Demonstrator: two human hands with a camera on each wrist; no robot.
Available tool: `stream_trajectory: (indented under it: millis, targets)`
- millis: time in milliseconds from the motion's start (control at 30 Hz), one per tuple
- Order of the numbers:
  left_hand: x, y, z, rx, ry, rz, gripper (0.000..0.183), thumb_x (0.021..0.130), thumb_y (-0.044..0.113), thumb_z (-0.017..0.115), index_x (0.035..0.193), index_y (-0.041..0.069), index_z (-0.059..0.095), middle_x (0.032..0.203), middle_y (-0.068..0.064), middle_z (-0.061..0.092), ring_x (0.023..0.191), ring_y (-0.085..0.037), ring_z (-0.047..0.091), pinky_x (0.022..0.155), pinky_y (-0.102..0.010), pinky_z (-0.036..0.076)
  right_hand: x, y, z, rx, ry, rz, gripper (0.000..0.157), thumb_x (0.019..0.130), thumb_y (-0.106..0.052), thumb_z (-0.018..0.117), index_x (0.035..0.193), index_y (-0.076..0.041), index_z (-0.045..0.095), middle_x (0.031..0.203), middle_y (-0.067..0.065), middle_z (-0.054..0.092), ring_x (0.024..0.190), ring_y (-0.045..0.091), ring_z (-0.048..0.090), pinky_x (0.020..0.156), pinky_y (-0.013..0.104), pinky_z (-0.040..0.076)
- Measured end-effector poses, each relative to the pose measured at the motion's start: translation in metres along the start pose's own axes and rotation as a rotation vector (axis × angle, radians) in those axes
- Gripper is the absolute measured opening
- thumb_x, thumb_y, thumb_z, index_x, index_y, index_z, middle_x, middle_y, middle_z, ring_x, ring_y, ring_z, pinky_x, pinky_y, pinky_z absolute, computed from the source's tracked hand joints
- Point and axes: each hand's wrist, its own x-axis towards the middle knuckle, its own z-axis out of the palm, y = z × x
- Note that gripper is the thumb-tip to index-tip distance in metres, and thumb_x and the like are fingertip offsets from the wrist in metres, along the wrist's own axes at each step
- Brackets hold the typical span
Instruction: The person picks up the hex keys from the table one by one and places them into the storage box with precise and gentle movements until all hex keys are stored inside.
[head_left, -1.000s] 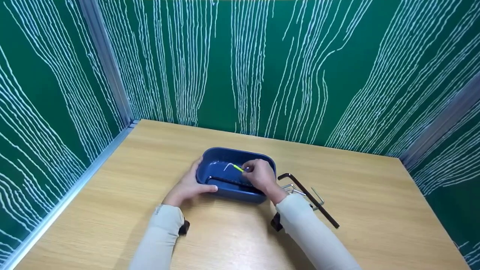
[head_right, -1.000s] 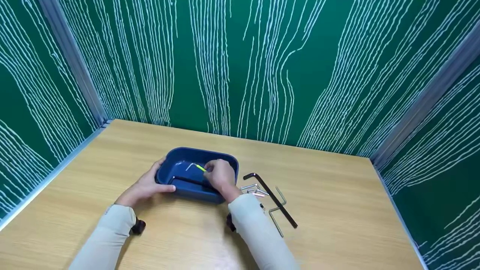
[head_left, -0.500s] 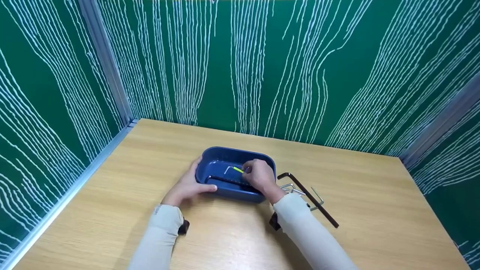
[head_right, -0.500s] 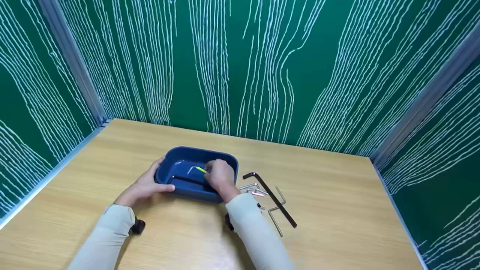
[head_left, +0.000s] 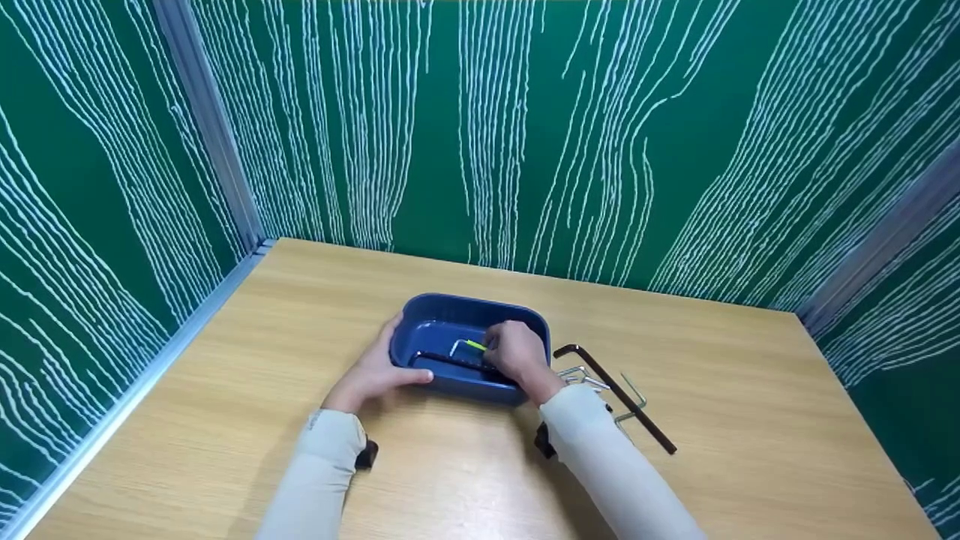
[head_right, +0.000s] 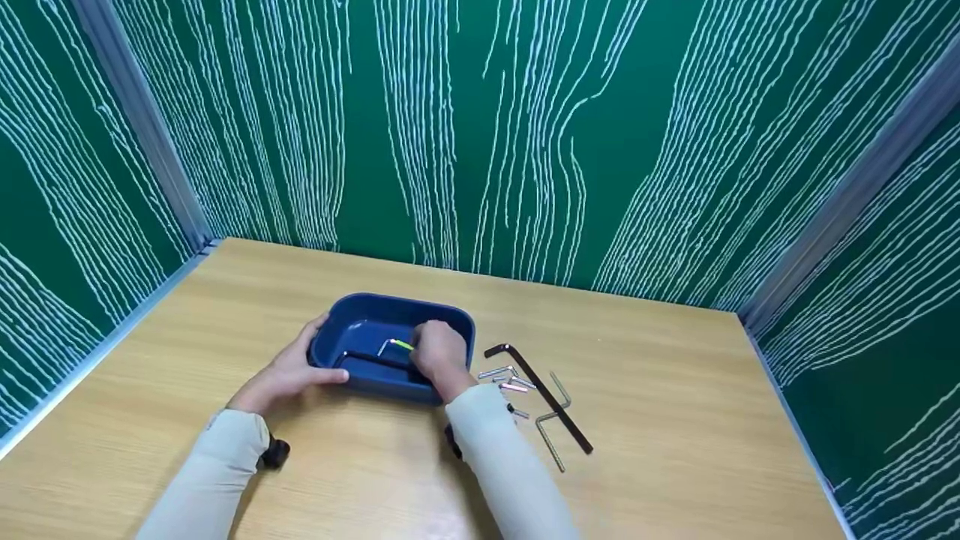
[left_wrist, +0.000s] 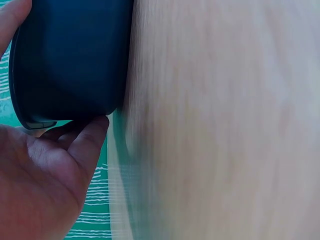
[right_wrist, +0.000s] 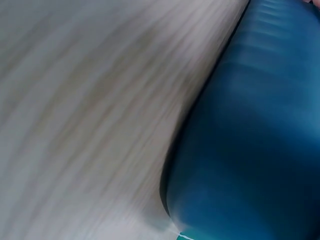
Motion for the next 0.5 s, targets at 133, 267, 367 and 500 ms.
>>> stream_trajectory:
  millis: [133, 267, 367, 500]
  targets:
    - [0.0006, 0.0007, 0.0005, 0.006, 0.003, 0.002, 0.107, 0.054, 0.043, 0.08, 0.137, 0.038, 0.012, 0.14, 0.003, 0.027, 0.124, -0.023, 0.031, 0.101, -0.051, 0.025, 0.0007, -0.0018, 0.0004, 0.032, -0.066, 0.079, 0.009, 0.072, -0.017, 0.065, 0.081, -0.017, 0.068, 0.078, -0.006, 0.062, 0.071, 0.013, 0.053, 0.067, 0.03, 0.046]
    - [0.0006, 0.0009, 0.0012, 0.007, 0.006, -0.013, 0.107, 0.053, 0.044, 0.08, 0.137, 0.039, 0.012, 0.14, 0.004, 0.027, 0.123, -0.023, 0.031, 0.101, -0.051, 0.026, 0.0014, -0.0026, 0.0019, 0.048, -0.103, 0.12, 0.01, 0.075, -0.015, 0.065, 0.084, -0.017, 0.068, 0.084, -0.004, 0.062, 0.075, 0.015, 0.054, 0.073, 0.032, 0.047]
    - [0.0, 0.0008, 0.0016, 0.01, 0.007, -0.034, 0.107, 0.053, 0.044, 0.08, 0.136, 0.041, 0.012, 0.14, 0.005, 0.027, 0.124, -0.023, 0.03, 0.1, -0.052, 0.026, 0.0021, -0.0019, 0.0032, 0.045, -0.118, 0.126, 0.01, 0.075, -0.014, 0.064, 0.084, -0.017, 0.068, 0.086, -0.003, 0.063, 0.076, 0.014, 0.054, 0.074, 0.033, 0.048]
    - [0.0003, 0.0002, 0.0022, 0.013, 0.009, -0.035, 0.107, 0.053, 0.045, 0.079, 0.136, 0.042, 0.012, 0.139, 0.005, 0.027, 0.123, -0.023, 0.03, 0.101, -0.051, 0.026, 0.0032, -0.0003, 0.0039, 0.054, -0.136, 0.143, 0.01, 0.074, -0.013, 0.064, 0.083, -0.016, 0.067, 0.086, -0.002, 0.063, 0.076, 0.015, 0.054, 0.073, 0.033, 0.048]
